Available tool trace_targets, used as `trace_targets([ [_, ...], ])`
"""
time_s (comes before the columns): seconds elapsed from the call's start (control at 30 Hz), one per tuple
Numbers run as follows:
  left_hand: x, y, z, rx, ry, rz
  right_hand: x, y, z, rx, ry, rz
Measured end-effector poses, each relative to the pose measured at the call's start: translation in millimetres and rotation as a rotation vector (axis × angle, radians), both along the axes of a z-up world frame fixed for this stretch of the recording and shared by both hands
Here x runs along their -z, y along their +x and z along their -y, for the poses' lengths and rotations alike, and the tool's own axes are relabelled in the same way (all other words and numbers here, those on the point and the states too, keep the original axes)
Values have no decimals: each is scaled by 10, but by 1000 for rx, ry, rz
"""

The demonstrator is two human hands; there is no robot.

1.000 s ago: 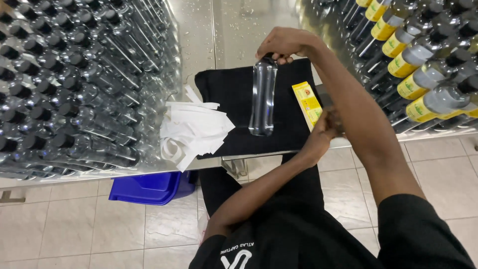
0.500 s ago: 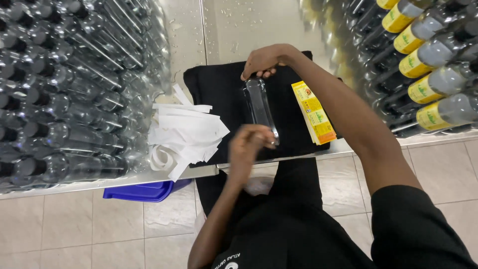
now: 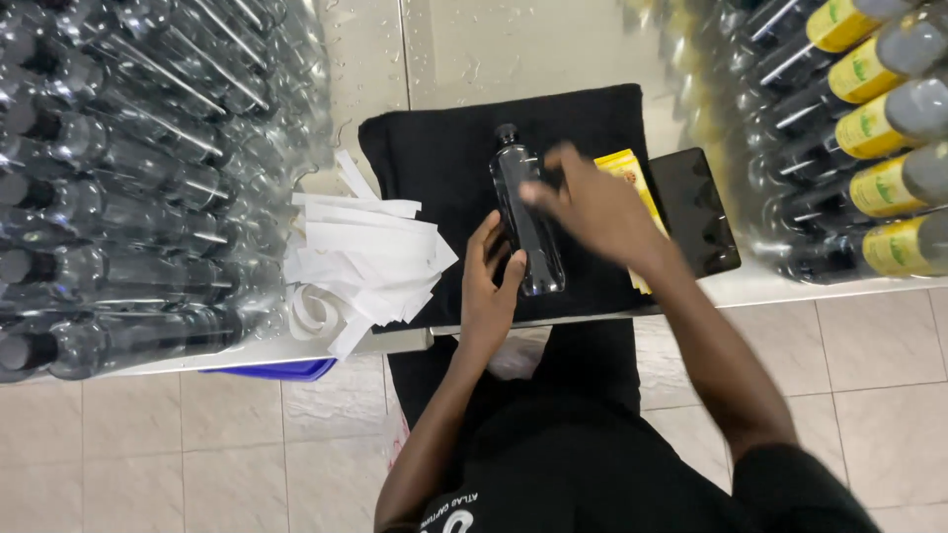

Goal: Manually applying adhesive labels to plastic bottles at a production table

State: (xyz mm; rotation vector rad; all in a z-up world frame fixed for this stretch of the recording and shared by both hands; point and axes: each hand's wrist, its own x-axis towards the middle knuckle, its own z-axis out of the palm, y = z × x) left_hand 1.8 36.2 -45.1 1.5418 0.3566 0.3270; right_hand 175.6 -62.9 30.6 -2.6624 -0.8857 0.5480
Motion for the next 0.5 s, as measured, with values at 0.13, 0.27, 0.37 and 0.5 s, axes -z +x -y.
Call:
trace_targets([
  [0.13,12,-29,74,-6,-133,14,82,-507,265,139,182,-293],
  [0.27,-174,13,92,7,-111,13,139,-532,382,247,227,-357],
  [0.37,-76,50,124,12,-97,23,167,-494,461,234,196,-350],
  [0.5,2,119,135,-4,-71,20,167,-468,477,251,196,-329],
])
